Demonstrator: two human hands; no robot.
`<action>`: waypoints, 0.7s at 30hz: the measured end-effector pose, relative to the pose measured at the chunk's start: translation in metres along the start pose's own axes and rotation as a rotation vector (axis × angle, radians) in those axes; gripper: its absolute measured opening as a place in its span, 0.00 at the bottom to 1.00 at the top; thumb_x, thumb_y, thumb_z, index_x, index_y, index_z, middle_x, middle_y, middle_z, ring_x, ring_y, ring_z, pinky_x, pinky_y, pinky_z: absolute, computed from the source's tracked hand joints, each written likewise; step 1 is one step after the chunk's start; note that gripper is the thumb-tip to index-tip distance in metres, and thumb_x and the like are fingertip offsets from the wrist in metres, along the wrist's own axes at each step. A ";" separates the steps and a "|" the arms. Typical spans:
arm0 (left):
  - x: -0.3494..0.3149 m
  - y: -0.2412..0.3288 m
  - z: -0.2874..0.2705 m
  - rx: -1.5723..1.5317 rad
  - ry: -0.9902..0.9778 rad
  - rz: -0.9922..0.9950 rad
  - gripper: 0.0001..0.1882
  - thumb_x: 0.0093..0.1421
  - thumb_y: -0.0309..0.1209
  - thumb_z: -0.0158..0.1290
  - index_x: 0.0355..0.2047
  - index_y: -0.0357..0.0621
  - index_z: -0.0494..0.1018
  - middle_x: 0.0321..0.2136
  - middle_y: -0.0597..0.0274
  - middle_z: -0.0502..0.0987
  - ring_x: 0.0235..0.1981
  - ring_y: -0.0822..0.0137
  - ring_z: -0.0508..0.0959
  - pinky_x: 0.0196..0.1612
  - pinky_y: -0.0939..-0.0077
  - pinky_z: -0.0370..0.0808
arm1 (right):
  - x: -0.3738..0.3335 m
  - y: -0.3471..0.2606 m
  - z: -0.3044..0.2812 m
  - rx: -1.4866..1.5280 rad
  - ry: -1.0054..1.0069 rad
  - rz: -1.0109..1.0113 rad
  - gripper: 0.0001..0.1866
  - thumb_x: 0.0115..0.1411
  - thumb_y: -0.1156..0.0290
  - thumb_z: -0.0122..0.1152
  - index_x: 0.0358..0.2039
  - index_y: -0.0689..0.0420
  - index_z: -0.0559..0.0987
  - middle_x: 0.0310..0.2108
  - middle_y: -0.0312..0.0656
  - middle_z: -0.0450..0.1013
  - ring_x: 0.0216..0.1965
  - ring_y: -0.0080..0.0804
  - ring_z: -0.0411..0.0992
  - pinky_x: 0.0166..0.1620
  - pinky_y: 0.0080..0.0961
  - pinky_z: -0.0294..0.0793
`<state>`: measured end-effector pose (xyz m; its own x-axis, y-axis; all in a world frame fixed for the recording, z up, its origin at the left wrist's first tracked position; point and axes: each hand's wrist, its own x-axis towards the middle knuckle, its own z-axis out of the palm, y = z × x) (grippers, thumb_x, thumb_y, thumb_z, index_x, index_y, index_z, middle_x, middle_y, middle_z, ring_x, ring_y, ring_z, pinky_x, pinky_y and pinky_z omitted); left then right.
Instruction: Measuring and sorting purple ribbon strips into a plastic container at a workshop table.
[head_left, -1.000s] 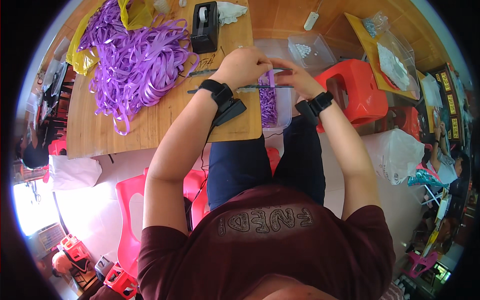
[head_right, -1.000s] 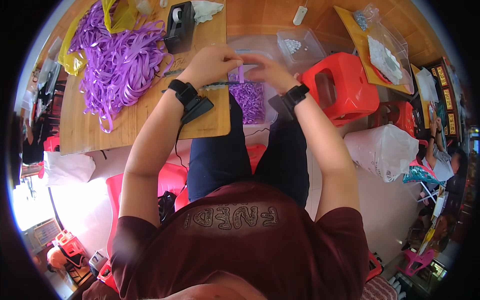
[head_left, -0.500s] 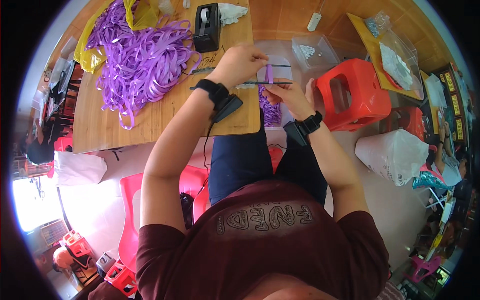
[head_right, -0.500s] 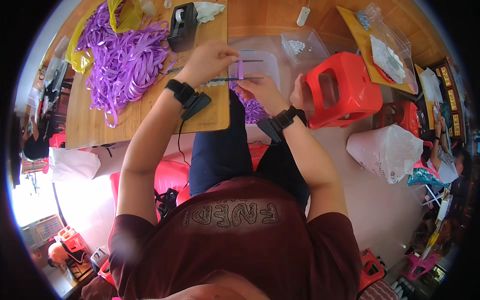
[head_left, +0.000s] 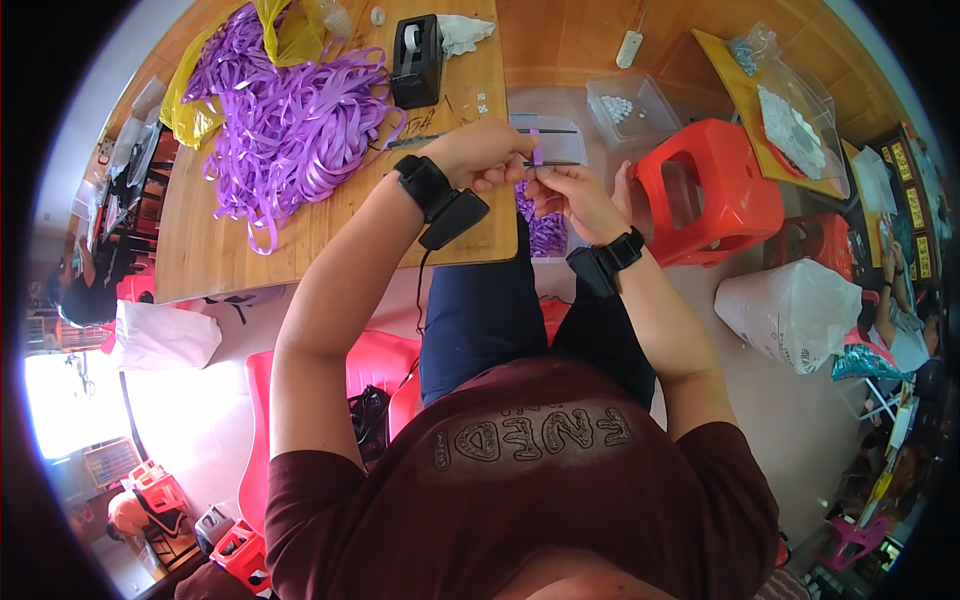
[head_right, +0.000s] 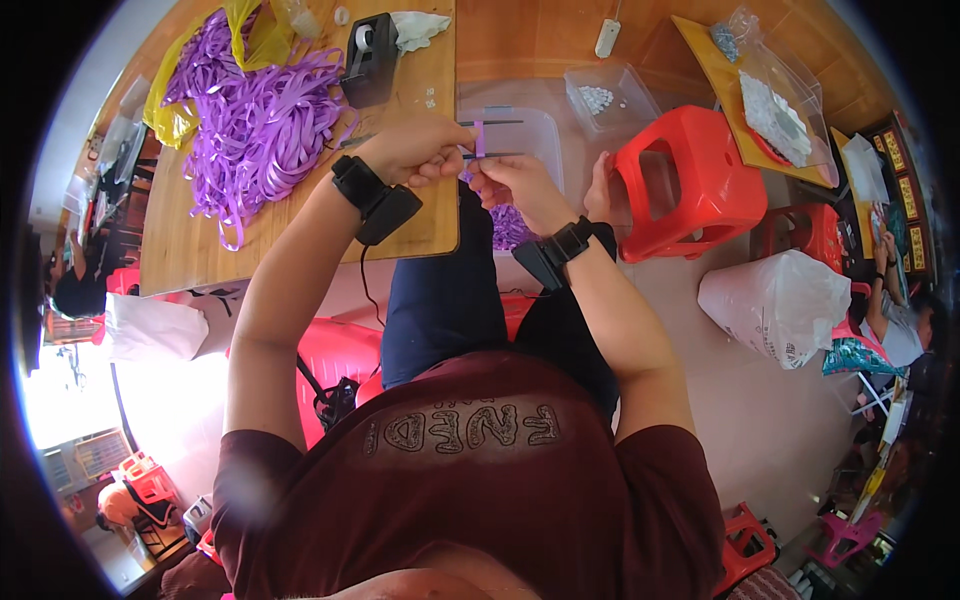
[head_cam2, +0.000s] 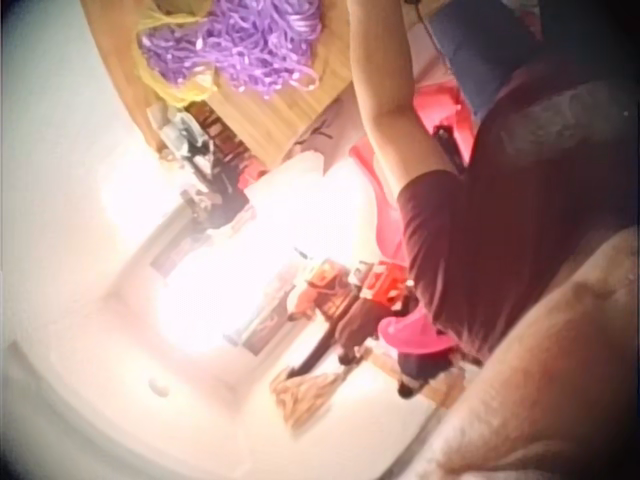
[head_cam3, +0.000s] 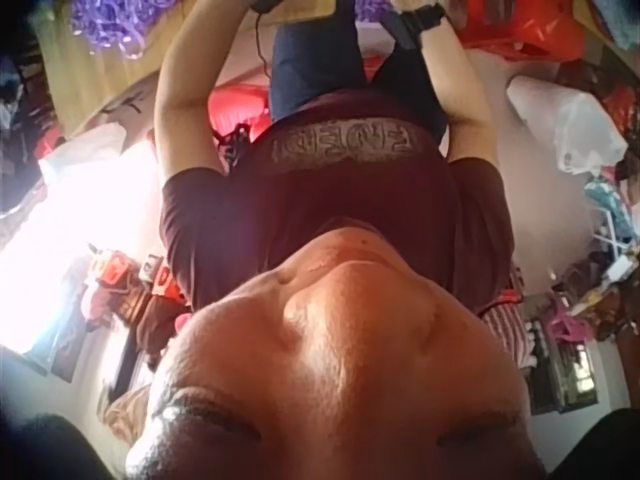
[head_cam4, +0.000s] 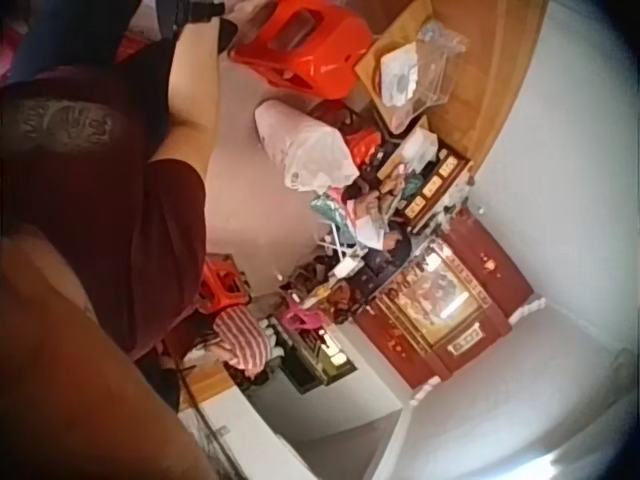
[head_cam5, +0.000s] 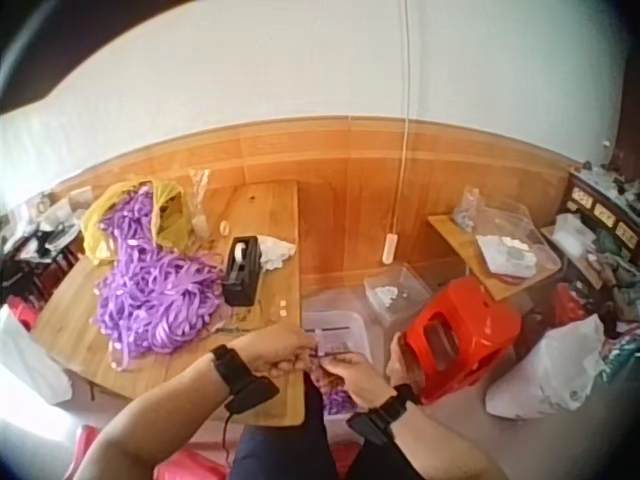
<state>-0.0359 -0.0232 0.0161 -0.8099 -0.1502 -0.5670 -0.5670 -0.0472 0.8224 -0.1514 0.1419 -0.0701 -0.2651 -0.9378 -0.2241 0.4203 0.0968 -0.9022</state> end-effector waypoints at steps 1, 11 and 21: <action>0.000 -0.001 0.001 0.002 -0.004 0.000 0.23 0.70 0.47 0.45 0.24 0.41 0.71 0.13 0.66 0.68 0.08 0.79 0.60 0.08 0.82 0.53 | -0.002 -0.001 0.001 0.002 0.012 0.003 0.15 0.67 0.61 0.57 0.38 0.60 0.82 0.30 0.34 0.77 0.27 0.19 0.72 0.33 0.18 0.73; -0.002 -0.001 0.006 -0.015 0.054 -0.028 0.27 0.70 0.50 0.44 0.21 0.42 0.69 0.13 0.68 0.67 0.08 0.79 0.59 0.09 0.83 0.53 | -0.005 0.003 0.004 -0.026 0.070 -0.065 0.15 0.65 0.60 0.60 0.35 0.60 0.82 0.29 0.36 0.77 0.27 0.21 0.73 0.33 0.19 0.74; -0.012 -0.008 0.009 -0.144 -0.017 0.044 0.19 0.67 0.43 0.47 0.26 0.42 0.70 0.19 0.64 0.71 0.12 0.79 0.63 0.12 0.80 0.56 | -0.026 -0.039 0.011 -0.122 -0.031 0.063 0.11 0.63 0.65 0.60 0.36 0.61 0.82 0.28 0.39 0.78 0.27 0.24 0.75 0.31 0.19 0.75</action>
<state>-0.0236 -0.0119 0.0160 -0.8365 -0.1388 -0.5301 -0.5045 -0.1825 0.8439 -0.1511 0.1588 -0.0249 -0.2139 -0.9381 -0.2723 0.3265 0.1940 -0.9251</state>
